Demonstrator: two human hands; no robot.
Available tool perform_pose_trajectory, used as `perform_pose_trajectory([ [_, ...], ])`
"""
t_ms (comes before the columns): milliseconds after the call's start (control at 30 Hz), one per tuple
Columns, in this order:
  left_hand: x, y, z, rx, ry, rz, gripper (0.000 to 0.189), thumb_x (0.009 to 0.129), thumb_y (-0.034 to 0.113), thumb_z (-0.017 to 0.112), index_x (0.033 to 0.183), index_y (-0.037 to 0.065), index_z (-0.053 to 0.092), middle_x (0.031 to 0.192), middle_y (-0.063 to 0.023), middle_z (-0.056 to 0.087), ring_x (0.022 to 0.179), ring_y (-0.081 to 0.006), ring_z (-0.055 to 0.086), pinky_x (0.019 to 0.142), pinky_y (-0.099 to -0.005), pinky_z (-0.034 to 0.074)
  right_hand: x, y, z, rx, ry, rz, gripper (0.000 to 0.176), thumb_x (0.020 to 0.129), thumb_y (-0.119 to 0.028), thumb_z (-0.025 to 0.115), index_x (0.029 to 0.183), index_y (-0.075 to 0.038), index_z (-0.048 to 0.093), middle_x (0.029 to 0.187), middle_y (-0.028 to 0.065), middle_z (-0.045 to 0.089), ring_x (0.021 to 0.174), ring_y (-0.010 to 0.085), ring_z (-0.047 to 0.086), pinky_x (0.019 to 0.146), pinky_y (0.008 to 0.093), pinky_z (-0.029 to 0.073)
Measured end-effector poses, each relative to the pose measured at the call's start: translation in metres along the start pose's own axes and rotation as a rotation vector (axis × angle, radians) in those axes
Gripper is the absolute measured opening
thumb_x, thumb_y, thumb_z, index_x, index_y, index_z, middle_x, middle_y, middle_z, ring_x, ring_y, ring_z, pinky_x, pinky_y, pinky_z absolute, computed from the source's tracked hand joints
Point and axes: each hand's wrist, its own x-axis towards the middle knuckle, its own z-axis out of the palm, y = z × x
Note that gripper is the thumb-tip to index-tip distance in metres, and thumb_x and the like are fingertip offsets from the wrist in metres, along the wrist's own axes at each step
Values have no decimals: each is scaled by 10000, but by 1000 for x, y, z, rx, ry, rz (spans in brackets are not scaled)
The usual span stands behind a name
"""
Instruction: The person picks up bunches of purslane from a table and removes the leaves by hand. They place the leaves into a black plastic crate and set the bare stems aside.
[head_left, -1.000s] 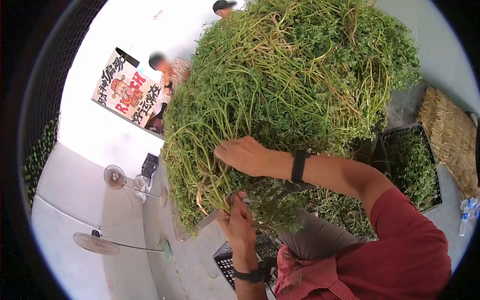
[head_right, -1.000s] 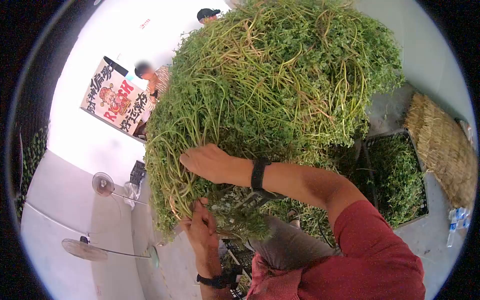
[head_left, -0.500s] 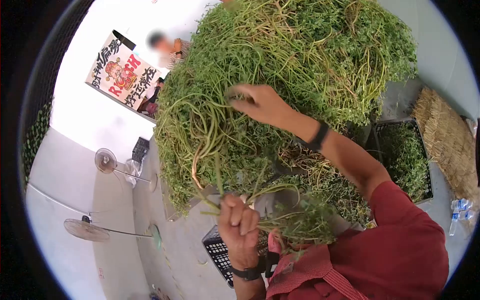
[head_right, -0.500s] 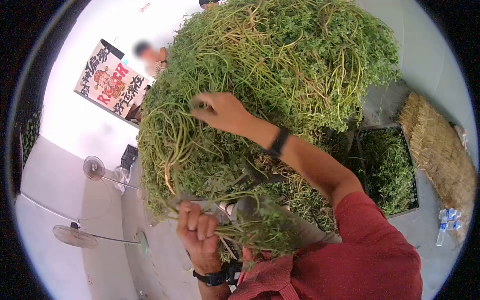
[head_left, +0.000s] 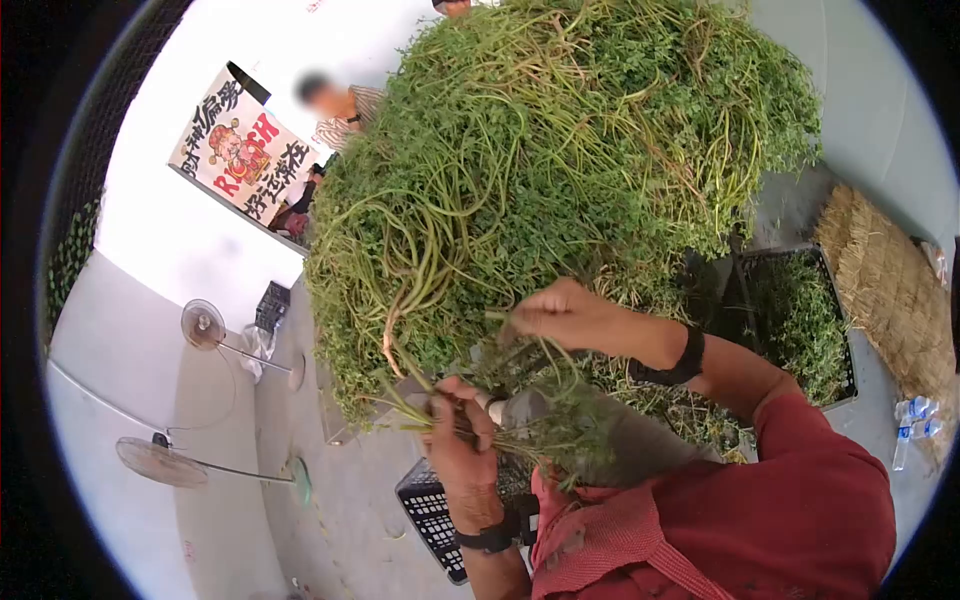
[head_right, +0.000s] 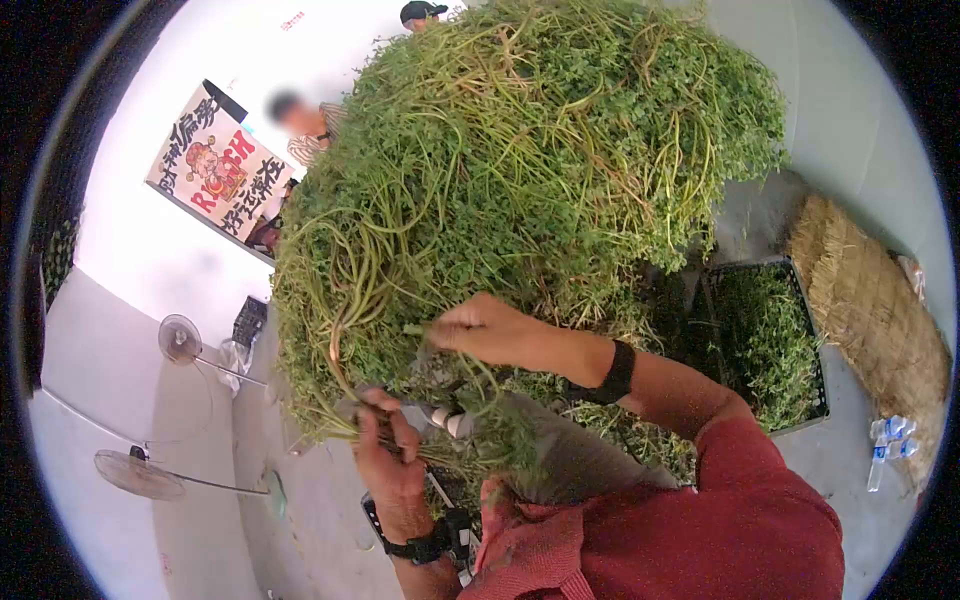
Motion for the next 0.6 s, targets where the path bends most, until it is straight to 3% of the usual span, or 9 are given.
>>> perform_pose_trajectory([
  [100, -2, -18, 11, 598, 92, -29, 184, 900, 213, 541, 975, 46, 560, 759, -7, 596, 480, -41, 440, 363, -176, 276, 13, -1, 11, -74, 62, -73, 259, 899, -249, 533, 944, -34, 670, 573, -19, 514, 533, 33, 408, 458, 223, 336],
  [133, -1, -28, 4, 538, 52, -37, 164, 880, 177, 572, 990, 55, 570, 788, -3, 615, 539, -42, 501, 386, -168, 303, 17, 0, 18, -219, 58, -189, 241, 869, -223, 571, 964, -16, 651, 596, 45, 569, 500, 98, 484, 471, 257, 377],
  [167, -1, -29, -4, 539, 50, -39, 164, 880, 177, 572, 990, 55, 570, 788, -3, 615, 539, -42, 501, 386, -168, 303, 21, 7, 28, -217, 61, -188, 241, 869, -223, 571, 964, -16, 651, 596, 45, 569, 500, 98, 484, 471, 257, 377],
  [233, 1, -31, -13, 486, 32, -143, 157, 883, 152, 562, 1012, 65, 575, 820, -5, 626, 591, -58, 546, 423, -173, 347, 25, 17, 44, -458, 184, -523, 231, 824, -190, 613, 964, -9, 639, 642, 125, 602, 534, 235, 571, 507, 309, 424],
  [267, 1, -32, -10, 476, 43, -124, 125, 889, 151, 553, 985, 76, 578, 776, 5, 605, 572, -52, 518, 439, -188, 351, 25, 20, 51, -433, 211, -534, 208, 782, -177, 647, 913, -16, 654, 707, 159, 622, 627, 329, 590, 551, 347, 452],
  [400, -3, -27, -2, 434, 33, -168, 88, 892, 153, 551, 923, 73, 566, 666, 25, 523, 525, -52, 445, 435, -207, 315, 27, 27, 54, -656, 288, -690, 210, 785, -205, 657, 870, -13, 661, 690, 153, 621, 579, 280, 593, 526, 334, 440],
  [467, 0, -24, -8, 429, 28, -218, 181, 902, 224, 543, 789, 85, 523, 596, 27, 428, 489, -67, 358, 427, -219, 275, 35, 18, 36, -348, 227, -397, 220, 788, -231, 663, 828, -15, 664, 641, 142, 605, 516, 233, 567, 501, 312, 432],
  [533, 11, -24, -17, 350, -2, -155, 226, 906, 231, 538, 735, 90, 495, 586, 22, 422, 486, -72, 365, 422, -222, 272, 59, 3, 2, -196, 493, -223, 247, 807, -274, 620, 812, -29, 657, 550, 147, 559, 491, 305, 546, 466, 382, 400],
  [600, 15, -20, -13, 306, -10, -56, 326, 913, 264, 523, 648, 100, 428, 565, 4, 393, 485, -90, 365, 433, -234, 273, 87, 7, -16, -534, 682, -490, 250, 812, -285, 637, 839, -38, 671, 566, 111, 567, 482, 216, 536, 477, 322, 422],
])
